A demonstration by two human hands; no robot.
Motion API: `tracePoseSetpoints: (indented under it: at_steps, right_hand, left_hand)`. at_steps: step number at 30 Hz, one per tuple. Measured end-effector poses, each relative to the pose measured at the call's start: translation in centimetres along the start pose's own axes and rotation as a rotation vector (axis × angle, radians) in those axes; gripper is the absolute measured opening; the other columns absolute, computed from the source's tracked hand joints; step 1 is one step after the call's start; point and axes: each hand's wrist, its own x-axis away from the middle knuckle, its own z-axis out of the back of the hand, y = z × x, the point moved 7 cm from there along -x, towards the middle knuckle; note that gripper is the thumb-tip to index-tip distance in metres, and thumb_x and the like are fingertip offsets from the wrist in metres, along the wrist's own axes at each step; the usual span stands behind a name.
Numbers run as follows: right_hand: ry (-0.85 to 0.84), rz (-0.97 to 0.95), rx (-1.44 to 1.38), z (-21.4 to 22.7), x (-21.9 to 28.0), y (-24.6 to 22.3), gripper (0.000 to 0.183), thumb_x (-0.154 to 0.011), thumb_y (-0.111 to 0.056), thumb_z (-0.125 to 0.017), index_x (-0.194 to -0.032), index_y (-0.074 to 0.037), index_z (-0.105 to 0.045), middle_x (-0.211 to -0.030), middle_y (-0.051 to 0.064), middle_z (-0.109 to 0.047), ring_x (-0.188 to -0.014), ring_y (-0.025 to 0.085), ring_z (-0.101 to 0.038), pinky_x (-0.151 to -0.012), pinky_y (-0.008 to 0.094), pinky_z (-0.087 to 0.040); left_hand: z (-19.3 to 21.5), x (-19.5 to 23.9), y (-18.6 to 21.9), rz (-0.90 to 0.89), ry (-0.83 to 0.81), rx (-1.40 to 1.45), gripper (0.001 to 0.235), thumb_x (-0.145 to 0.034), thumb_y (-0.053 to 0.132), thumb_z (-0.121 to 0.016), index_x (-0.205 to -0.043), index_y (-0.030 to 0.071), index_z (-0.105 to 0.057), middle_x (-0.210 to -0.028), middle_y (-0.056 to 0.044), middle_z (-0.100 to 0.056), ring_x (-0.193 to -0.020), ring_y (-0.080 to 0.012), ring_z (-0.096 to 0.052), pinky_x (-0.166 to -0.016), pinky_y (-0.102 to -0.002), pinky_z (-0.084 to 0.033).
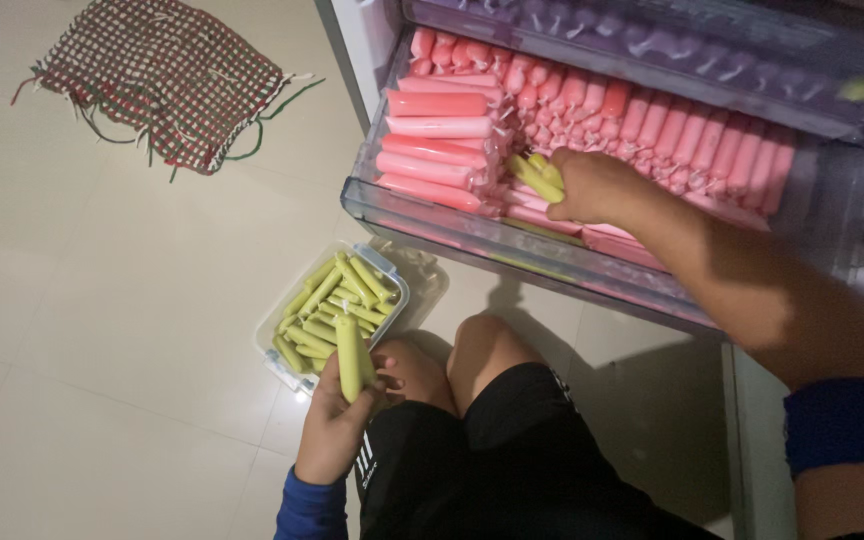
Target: The person kneels on the floor and transfers yellow cylindrical food items from a plastic container into a freezer drawer, arranging them neatly among pink items. The person then moves to a table and places the remaining items into a metal pot.
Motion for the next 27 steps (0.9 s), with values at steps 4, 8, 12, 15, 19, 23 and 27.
tracePoseSetpoints:
  at_steps: [4, 8, 12, 15, 19, 23, 27]
  right_hand:
    - [-0.152, 0.055, -0.072, -1.2, 0.0, 0.3, 0.069, -0.071, -0.019, -0.081, -0.134, -0.005, -0.057, -0.111, 0.023, -0.074, -0.099, 0.035, -0.074, -0.086, 0.047, -0.058]
    - [-0.283, 0.144, -0.176, -3.9, -0.4, 1.9, 0.076, -0.070, -0.010, -0.077, -0.142, -0.012, -0.053, -0.112, 0.019, -0.074, -0.099, 0.029, -0.074, -0.087, 0.043, -0.058]
    - [-0.195, 0.418, -0.498, -4.8, -2.3, 3.5, 0.081, -0.077, -0.016, -0.088, -0.146, -0.006, -0.048, -0.132, 0.017, -0.063, -0.117, 0.024, -0.059, -0.098, 0.039, -0.046]
    - [-0.259, 0.329, -0.718, -5.3, -4.2, 5.4, 0.060, -0.085, -0.022, -0.079, -0.137, -0.005, -0.054, -0.125, 0.012, -0.072, -0.111, 0.020, -0.067, -0.095, 0.034, -0.052]
    - [-0.107, 0.238, -0.382, -3.6, -5.1, 6.8, 0.040, -0.086, -0.025, -0.078, -0.119, -0.003, -0.072, -0.108, 0.015, -0.080, -0.099, 0.022, -0.075, -0.091, 0.035, -0.057]
    - [0.077, 0.122, -0.310, -2.4, -5.0, 5.5, 0.032, -0.087, -0.024, -0.076, -0.114, -0.006, -0.076, -0.105, 0.016, -0.078, -0.092, 0.026, -0.076, -0.086, 0.038, -0.058]
    - [0.105, 0.146, -0.311, -3.5, -5.5, 3.2, 0.030, -0.091, -0.023, -0.072, -0.119, -0.012, -0.076, -0.107, 0.017, -0.077, -0.092, 0.029, -0.074, -0.086, 0.040, -0.056]
  left_hand:
    - [-0.1, 0.3, 0.4, 0.001, 0.004, 0.002, 0.056, -0.090, -0.011, -0.051, -0.144, 0.003, -0.042, -0.121, -0.017, -0.064, -0.098, -0.0258, -0.070, -0.086, -0.041, -0.063]
    - [0.0, 0.2, 0.6, 0.015, 0.022, -0.038, 0.055, -0.090, -0.010, -0.051, -0.143, 0.003, -0.043, -0.121, -0.015, -0.065, -0.097, -0.0246, -0.071, -0.085, -0.041, -0.064]
    - [-0.6, -0.2, 0.5, -0.005, -0.012, -0.035, 0.052, -0.091, -0.010, -0.052, -0.142, 0.000, -0.043, -0.121, -0.017, -0.065, -0.097, -0.0254, -0.071, -0.085, -0.041, -0.064]
    - [-0.8, 0.0, 0.5, 0.004, -0.018, -0.019, 0.057, -0.091, -0.010, -0.053, -0.146, 0.002, -0.043, -0.120, -0.017, -0.065, -0.096, -0.0250, -0.070, -0.083, -0.041, -0.063]
    - [-0.7, 0.2, 0.6, 0.023, 0.003, -0.014, 0.057, -0.090, -0.010, -0.052, -0.145, 0.003, -0.042, -0.120, -0.016, -0.065, -0.096, -0.0246, -0.070, -0.084, -0.041, -0.063]
    - [-0.8, 0.3, 0.8, 0.022, 0.018, -0.024, 0.056, -0.090, -0.009, -0.052, -0.144, 0.003, -0.041, -0.120, -0.016, -0.065, -0.096, -0.0249, -0.071, -0.084, -0.041, -0.064]
    - [-1.4, 0.2, 0.9, 0.013, -0.011, -0.060, 0.053, -0.091, -0.010, -0.052, -0.143, 0.000, -0.043, -0.120, -0.018, -0.065, -0.096, -0.0253, -0.071, -0.085, -0.042, -0.064]
